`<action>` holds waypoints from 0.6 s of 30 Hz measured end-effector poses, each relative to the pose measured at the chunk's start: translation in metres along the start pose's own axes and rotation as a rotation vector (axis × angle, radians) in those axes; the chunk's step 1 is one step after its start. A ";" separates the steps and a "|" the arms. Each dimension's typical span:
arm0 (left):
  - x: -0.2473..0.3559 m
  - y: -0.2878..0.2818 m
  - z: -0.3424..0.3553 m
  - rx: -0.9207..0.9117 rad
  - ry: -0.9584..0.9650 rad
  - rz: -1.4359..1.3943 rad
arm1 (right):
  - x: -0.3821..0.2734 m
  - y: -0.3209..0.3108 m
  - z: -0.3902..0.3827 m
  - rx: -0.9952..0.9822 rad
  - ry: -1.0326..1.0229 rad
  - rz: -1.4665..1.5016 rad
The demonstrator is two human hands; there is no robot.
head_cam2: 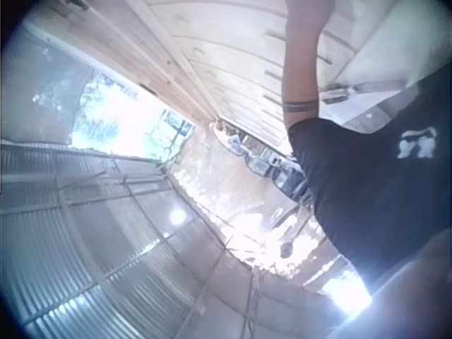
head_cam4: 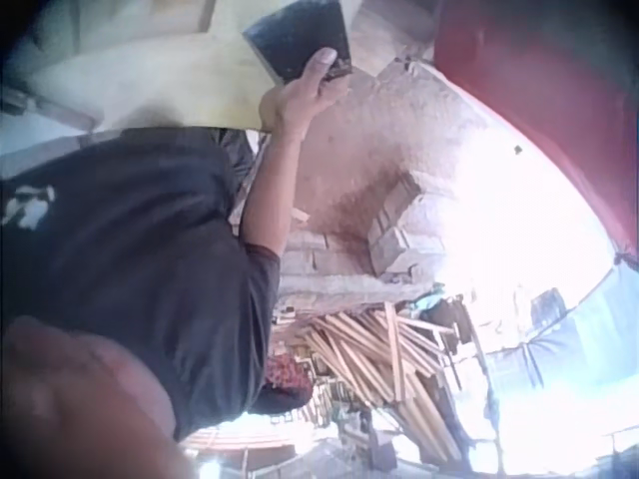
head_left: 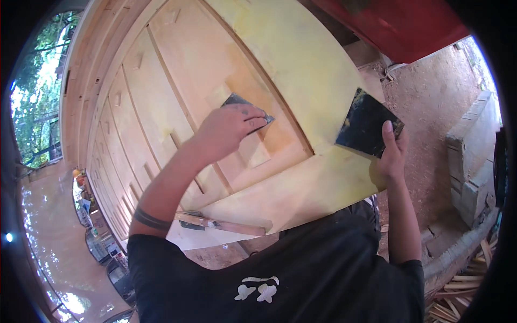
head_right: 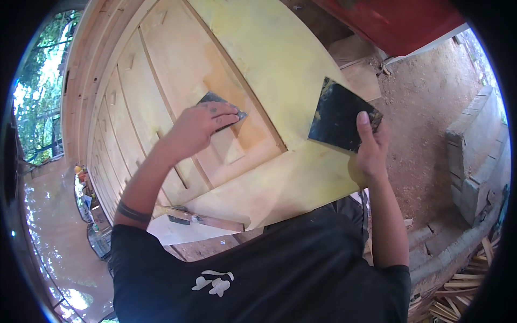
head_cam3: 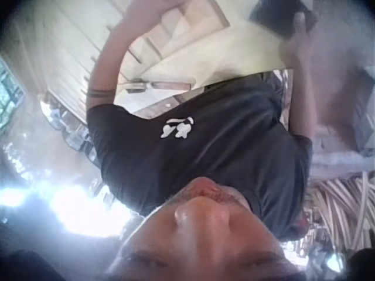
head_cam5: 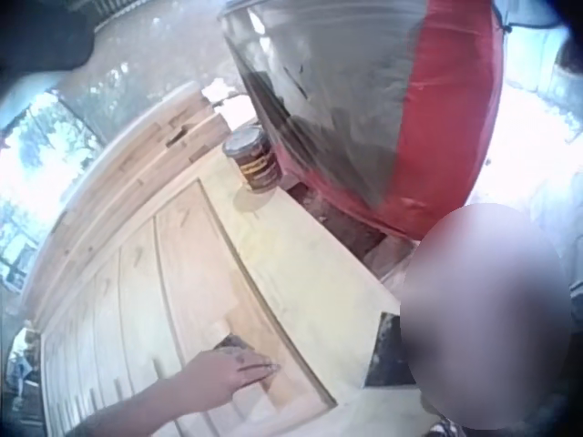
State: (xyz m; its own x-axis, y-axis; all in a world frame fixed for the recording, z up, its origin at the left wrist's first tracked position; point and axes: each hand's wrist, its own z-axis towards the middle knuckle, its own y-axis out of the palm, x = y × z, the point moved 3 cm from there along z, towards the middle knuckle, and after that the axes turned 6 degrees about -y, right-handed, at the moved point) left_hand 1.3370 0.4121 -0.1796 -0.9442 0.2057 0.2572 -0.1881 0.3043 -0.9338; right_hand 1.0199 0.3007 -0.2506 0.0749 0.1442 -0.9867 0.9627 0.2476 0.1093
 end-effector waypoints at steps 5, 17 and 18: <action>-0.015 -0.012 0.011 0.002 -0.026 0.002 | -0.008 0.009 -0.002 0.014 0.002 0.109; -0.026 -0.009 0.004 0.184 0.037 -0.044 | -0.002 0.007 -0.002 0.065 -0.055 0.055; -0.029 -0.006 0.007 0.190 -0.006 -0.080 | -0.005 0.011 -0.002 0.068 -0.062 0.061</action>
State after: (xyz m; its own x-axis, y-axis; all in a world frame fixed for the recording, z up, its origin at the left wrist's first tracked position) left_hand 1.3638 0.3975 -0.1833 -0.9257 0.1821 0.3316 -0.3097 0.1385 -0.9407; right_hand 1.0294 0.3048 -0.2447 0.1474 0.0968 -0.9843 0.9713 0.1739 0.1626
